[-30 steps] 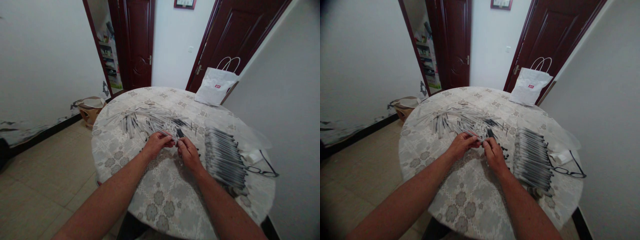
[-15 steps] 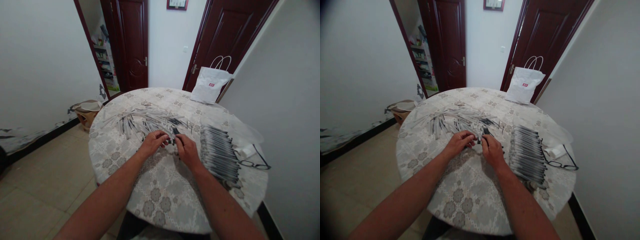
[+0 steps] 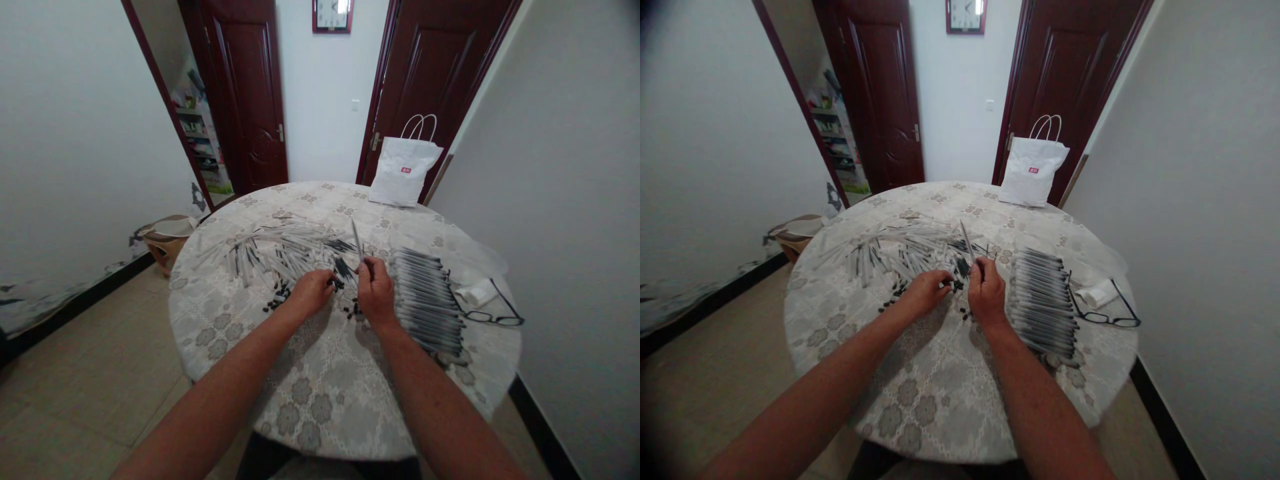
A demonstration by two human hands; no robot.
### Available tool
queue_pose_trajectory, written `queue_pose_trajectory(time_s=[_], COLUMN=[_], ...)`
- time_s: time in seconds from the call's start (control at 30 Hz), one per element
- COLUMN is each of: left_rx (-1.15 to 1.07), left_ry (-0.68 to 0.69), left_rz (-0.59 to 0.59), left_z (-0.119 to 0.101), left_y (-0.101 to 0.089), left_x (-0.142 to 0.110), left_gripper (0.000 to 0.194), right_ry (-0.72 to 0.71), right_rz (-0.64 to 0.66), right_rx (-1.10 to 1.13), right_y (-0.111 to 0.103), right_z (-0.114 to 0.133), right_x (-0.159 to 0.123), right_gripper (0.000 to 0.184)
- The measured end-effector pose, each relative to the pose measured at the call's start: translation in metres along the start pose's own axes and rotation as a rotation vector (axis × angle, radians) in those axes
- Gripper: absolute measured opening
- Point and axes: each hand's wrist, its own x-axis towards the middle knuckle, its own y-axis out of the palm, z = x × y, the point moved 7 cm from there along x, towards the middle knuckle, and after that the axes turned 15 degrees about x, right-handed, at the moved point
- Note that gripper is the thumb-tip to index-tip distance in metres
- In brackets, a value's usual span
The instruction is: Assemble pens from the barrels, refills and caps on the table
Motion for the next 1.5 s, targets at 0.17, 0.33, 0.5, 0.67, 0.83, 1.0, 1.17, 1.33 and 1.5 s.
queue_pose_trajectory(time_s=[0.17,0.33,0.5,0.67,0.83,1.0,1.17,1.33,1.5], left_rx=[0.222,0.370,0.442,0.438,0.278,-0.496,-1.374,-1.584,-1.591], left_ry=[0.035,0.026,0.028,0.035,-0.017,-0.282,-0.379,-0.382,-0.406], left_rz=[0.054,0.106,0.109,0.127,0.051,-0.124,-0.273,-0.337,-0.342], left_z=[-0.016,-0.026,-0.027,-0.027,-0.011,0.045,0.088,0.100,0.101], left_y=[0.018,0.035,0.039,0.041,0.029,-0.005,-0.016,-0.018,-0.017], left_x=[-0.003,-0.010,-0.015,-0.021,-0.024,-0.018,-0.018,-0.022,-0.024], left_gripper=[0.025,0.022,0.025,0.023,0.022,0.017,0.029,0.032,0.031], right_ry=[0.004,-0.013,-0.029,-0.028,-0.042,-0.068,-0.143,-0.202,-0.185], right_rz=[0.004,0.003,0.021,0.034,0.042,0.111,0.245,0.323,0.322], right_rx=[-0.006,-0.016,-0.003,0.006,0.020,0.028,0.035,0.034,0.026], right_y=[-0.002,-0.001,0.001,0.003,0.002,0.009,0.025,0.034,0.034], right_z=[-0.005,-0.003,-0.001,0.002,0.007,0.011,0.019,0.022,0.020], right_x=[0.003,0.002,0.001,0.000,-0.001,-0.005,-0.016,-0.023,-0.023], right_gripper=[0.029,0.028,0.027,0.027,0.026,0.023,0.022,0.021,0.021])
